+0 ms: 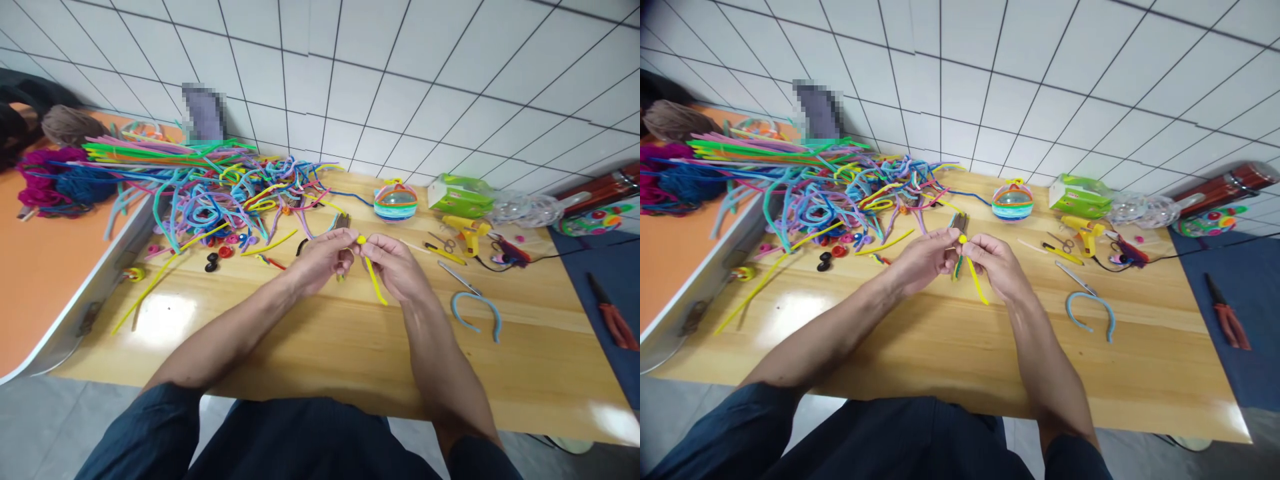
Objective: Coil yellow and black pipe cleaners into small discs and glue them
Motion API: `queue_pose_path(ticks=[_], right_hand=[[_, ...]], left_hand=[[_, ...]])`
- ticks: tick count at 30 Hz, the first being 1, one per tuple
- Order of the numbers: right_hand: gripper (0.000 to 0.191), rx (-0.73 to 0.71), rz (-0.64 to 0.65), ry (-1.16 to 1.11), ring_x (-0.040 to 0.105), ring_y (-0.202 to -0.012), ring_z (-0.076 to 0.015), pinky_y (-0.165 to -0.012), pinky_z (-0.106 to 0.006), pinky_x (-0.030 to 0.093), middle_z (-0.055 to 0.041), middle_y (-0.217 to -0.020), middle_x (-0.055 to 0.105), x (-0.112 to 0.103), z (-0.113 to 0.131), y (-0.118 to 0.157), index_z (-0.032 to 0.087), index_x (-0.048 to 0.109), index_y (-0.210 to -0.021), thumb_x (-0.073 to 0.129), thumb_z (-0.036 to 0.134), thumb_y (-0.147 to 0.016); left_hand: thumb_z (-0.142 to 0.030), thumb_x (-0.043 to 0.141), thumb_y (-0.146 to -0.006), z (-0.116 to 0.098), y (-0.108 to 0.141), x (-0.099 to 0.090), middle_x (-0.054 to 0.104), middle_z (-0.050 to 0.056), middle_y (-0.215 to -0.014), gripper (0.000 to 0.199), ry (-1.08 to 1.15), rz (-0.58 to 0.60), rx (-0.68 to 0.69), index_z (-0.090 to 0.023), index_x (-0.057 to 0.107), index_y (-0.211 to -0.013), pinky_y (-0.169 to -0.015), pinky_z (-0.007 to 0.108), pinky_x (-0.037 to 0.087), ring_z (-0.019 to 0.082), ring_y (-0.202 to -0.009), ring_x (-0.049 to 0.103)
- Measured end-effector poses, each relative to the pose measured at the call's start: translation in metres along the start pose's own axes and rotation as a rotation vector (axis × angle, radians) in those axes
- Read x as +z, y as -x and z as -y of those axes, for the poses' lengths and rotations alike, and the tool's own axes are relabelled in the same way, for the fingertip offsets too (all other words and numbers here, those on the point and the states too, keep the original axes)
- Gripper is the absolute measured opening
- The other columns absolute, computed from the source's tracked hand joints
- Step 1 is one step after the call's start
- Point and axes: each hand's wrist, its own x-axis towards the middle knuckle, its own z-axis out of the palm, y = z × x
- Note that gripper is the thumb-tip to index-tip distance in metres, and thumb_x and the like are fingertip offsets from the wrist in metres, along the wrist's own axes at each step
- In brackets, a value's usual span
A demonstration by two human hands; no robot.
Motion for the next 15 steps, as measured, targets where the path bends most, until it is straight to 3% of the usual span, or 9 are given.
queue_pose_path(ticks=[4,7,11,15], right_hand=[[0.045,0.061,0.086,0.017,0.041,-0.059,-0.0114,-0.058,-0.028,0.029,0.004,-0.063,0.054,-0.008,0.007,0.004,0.021,0.068,-0.07,0.092,0.058,-0.073],[0.048,0.075,0.122,0.026,0.041,-0.06,-0.0121,-0.059,-0.029,0.029,0.0035,-0.063,0.054,-0.008,0.009,0.006,0.021,0.067,-0.07,0.091,0.062,-0.074],[0.053,0.028,0.078,-0.006,0.041,-0.06,-0.0126,-0.059,-0.029,0.029,0.0033,-0.062,0.054,-0.003,0.004,0.005,0.022,0.065,-0.069,0.091,0.068,-0.074],[0.048,-0.045,-0.034,-0.044,0.044,-0.061,-0.0131,-0.06,-0.029,0.033,0.0032,-0.065,0.056,0.007,-0.006,0.001,0.023,0.068,-0.072,0.091,0.064,-0.077]], left_hand=[[-0.046,0.095,-0.074,-0.021,-0.001,-0.015,0.057,-0.004,-0.063,0.039,-0.37,0.162,0.049,-0.015,0.071,-0.08,-0.048,0.02,0.028,0.006,-0.052,0.044],[-0.044,0.094,-0.076,-0.03,0.0,-0.022,0.051,-0.006,-0.059,0.036,-0.495,0.199,0.068,-0.015,0.072,-0.082,-0.049,0.022,0.025,0.006,-0.052,0.039],[-0.046,0.092,-0.076,-0.024,0.0,-0.018,0.052,-0.006,-0.061,0.037,-0.421,0.142,0.124,-0.016,0.072,-0.082,-0.05,0.022,0.025,0.006,-0.052,0.038],[-0.044,0.095,-0.069,-0.003,0.0,-0.004,0.053,-0.007,-0.062,0.041,-0.142,0.008,0.12,-0.016,0.067,-0.08,-0.046,0.021,0.023,0.004,-0.048,0.036]])
